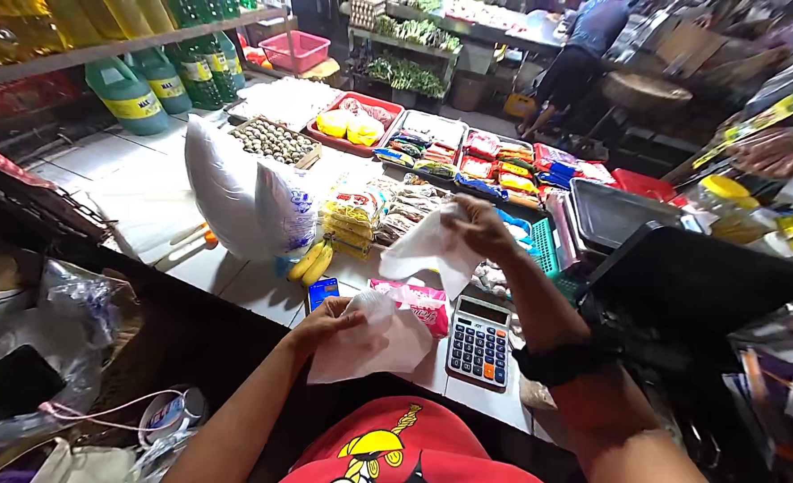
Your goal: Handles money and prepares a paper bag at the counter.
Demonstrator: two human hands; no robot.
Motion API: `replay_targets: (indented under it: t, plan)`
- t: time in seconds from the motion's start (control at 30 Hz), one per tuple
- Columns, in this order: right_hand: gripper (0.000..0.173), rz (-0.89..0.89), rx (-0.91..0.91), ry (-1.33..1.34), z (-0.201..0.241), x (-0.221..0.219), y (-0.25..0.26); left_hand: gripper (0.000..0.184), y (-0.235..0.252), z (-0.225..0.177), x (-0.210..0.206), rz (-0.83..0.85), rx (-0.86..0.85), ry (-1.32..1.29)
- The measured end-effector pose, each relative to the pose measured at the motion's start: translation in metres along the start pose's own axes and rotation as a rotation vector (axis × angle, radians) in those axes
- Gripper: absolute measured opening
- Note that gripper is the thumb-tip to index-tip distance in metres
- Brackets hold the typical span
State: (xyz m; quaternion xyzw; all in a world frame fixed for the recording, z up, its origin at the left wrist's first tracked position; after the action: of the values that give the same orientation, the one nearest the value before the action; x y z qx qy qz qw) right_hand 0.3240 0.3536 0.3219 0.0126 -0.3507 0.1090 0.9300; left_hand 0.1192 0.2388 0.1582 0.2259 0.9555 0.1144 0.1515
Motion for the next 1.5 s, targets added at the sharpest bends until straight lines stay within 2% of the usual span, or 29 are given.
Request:
replay_targets:
  t: [0.07,0.13,0.2,0.27,0.33,0.4,0.43,0.53,0.6,0.7,0.73,0.8,0.87,1.0,1.07,1.17,1.3,1.4,1.43,1.5]
  plan:
    - [0.025,-0.05,-0.027,-0.06,0.002,0.023,0.015,0.016,0.015,0.025,0.012,-0.152,0.111,0.049]
    - [0.025,-0.051,-0.055,-0.136,-0.007,0.03,0.03,0.032,0.028,0.055,0.027,-0.271,0.191,0.149]
    - [0.024,-0.036,-0.084,-0.185,-0.023,0.028,0.037,0.054,0.034,0.076,0.038,-0.311,0.2,0.228]
    - [0.028,0.001,-0.155,-0.135,-0.046,0.015,0.034,0.062,0.033,0.09,0.049,-0.328,0.191,0.278]
    - [0.031,0.061,-0.215,-0.037,-0.064,-0.001,0.026,0.049,0.033,0.093,0.056,-0.333,0.166,0.31]
    - [0.031,0.028,-0.127,-0.083,-0.067,-0.013,0.017,0.025,0.033,0.088,0.06,-0.348,0.101,0.32]
    - [0.03,0.0,-0.079,-0.126,-0.062,-0.019,0.01,0.021,0.032,0.086,0.063,-0.38,0.085,0.313]
    - [0.031,-0.07,0.046,-0.202,-0.044,-0.038,-0.014,0.027,0.029,0.087,0.07,-0.464,0.142,0.203]
    - [0.039,-0.032,0.134,-0.236,-0.041,-0.063,-0.023,0.026,0.026,0.095,0.07,-0.394,0.184,0.099]
    - [0.043,0.099,0.289,-0.3,-0.048,-0.128,-0.048,0.062,0.023,0.093,0.069,-0.271,0.146,0.028]
    - [0.044,0.135,0.337,-0.329,-0.052,-0.15,-0.06,0.064,0.02,0.092,0.072,-0.282,0.134,0.037]
    - [0.047,0.206,0.386,-0.391,-0.066,-0.185,-0.08,0.044,0.01,0.094,0.086,-0.384,0.158,0.104]
    - [0.049,0.201,0.387,-0.392,-0.084,-0.199,-0.091,0.028,-0.005,0.102,0.099,-0.516,0.216,0.13]
    - [0.048,0.058,0.318,-0.22,-0.106,-0.191,-0.095,0.025,-0.026,0.115,0.094,-0.602,0.249,-0.056]
    - [0.046,-0.015,0.269,-0.069,-0.1,-0.18,-0.096,0.031,-0.031,0.117,0.082,-0.594,0.265,-0.205]
    - [0.048,-0.068,0.333,0.086,-0.078,-0.169,-0.101,0.057,-0.029,0.11,0.063,-0.524,0.278,-0.37]
    - [0.045,0.056,0.483,-0.048,-0.081,-0.195,-0.105,0.081,-0.027,0.104,0.054,-0.532,0.301,-0.506]
    - [0.045,0.117,0.438,-0.156,-0.092,-0.209,-0.103,0.092,-0.025,0.102,0.056,-0.521,0.241,-0.525]
    - [0.045,0.114,0.425,-0.161,-0.092,-0.209,-0.103,0.083,-0.026,0.1,0.059,-0.517,0.21,-0.472]
    - [0.044,0.1,0.455,-0.182,-0.087,-0.209,-0.106,0.036,-0.028,0.095,0.071,-0.569,0.144,-0.317]
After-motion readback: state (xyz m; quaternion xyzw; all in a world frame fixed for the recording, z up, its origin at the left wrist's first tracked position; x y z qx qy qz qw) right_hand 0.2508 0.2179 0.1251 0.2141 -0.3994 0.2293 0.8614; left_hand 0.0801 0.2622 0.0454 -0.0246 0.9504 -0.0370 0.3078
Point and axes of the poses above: each hand's wrist, its own y-axis towards the middle knuckle, its own x-axis out of the back of the hand, z = x × y, the point moved 10 cm from there along y, towards the middle knuckle, and after that the axes turned 15 degrees about -x, right-handed, at the moved point
